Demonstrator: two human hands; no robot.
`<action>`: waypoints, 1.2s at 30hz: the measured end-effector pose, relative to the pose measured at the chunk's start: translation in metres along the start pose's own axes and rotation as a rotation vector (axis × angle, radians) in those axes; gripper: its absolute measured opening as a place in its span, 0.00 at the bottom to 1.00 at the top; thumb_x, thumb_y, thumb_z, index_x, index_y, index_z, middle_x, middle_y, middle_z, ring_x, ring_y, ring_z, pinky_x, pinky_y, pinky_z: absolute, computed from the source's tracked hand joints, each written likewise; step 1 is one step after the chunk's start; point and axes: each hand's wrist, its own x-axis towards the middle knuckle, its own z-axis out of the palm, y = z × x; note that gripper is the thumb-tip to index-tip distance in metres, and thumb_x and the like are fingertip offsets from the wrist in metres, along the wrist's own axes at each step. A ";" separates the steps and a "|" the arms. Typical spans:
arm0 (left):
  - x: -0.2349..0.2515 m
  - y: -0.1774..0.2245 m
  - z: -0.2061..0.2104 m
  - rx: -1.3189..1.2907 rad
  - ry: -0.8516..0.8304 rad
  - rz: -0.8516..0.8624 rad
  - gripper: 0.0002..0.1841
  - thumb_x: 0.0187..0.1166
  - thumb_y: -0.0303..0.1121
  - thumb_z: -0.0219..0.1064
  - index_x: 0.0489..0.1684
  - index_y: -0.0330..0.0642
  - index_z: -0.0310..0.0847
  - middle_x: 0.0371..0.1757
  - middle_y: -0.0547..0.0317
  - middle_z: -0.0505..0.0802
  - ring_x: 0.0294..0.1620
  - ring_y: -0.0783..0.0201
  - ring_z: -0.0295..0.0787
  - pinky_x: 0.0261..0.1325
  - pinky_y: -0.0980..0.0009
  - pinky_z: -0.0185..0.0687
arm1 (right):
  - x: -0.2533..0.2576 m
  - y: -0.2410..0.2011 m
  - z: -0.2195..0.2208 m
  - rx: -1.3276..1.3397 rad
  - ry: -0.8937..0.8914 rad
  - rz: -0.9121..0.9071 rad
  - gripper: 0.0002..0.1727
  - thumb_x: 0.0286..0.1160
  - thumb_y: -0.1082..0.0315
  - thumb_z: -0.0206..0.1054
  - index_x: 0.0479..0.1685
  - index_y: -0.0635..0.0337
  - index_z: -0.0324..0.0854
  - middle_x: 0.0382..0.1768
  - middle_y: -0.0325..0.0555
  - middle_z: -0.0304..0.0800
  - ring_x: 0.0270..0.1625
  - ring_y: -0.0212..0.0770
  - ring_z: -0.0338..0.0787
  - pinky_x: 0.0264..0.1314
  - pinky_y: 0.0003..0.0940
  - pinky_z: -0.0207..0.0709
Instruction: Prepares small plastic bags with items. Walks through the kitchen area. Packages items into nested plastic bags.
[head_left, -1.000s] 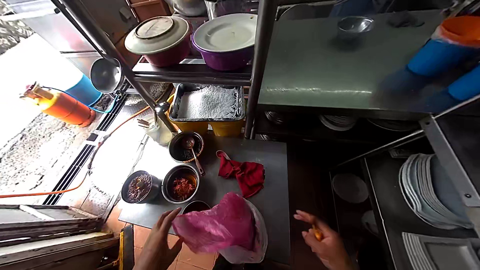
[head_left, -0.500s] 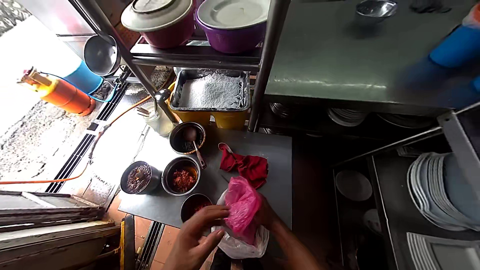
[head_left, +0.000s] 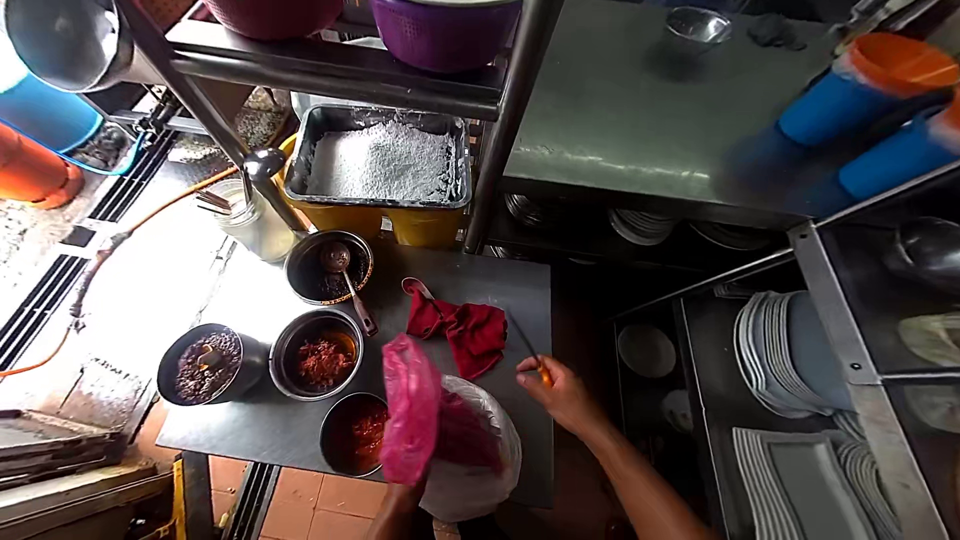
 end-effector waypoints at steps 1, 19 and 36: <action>0.009 -0.017 -0.013 -0.038 -0.019 0.134 0.18 0.83 0.23 0.61 0.66 0.16 0.73 0.60 0.40 0.88 0.60 0.67 0.85 0.70 0.72 0.78 | 0.010 0.017 0.006 -0.104 0.110 0.103 0.15 0.81 0.61 0.70 0.58 0.60 0.85 0.47 0.51 0.91 0.44 0.48 0.89 0.51 0.52 0.82; -0.002 0.078 -0.014 -0.314 -0.314 0.336 0.21 0.89 0.34 0.41 0.37 0.35 0.82 0.32 0.48 0.95 0.40 0.58 0.95 0.54 0.62 0.91 | -0.070 -0.055 0.076 1.278 -0.346 -0.076 0.38 0.67 0.64 0.79 0.77 0.60 0.65 0.55 0.46 0.93 0.57 0.40 0.94 0.62 0.42 0.89; -0.066 0.134 0.014 -0.239 -0.259 0.261 0.22 0.95 0.41 0.42 0.39 0.43 0.82 0.21 0.56 0.90 0.23 0.63 0.90 0.33 0.65 0.91 | -0.078 -0.075 0.059 1.477 -0.520 -0.138 0.38 0.63 0.30 0.73 0.62 0.49 0.80 0.49 0.36 0.95 0.55 0.34 0.94 0.61 0.39 0.87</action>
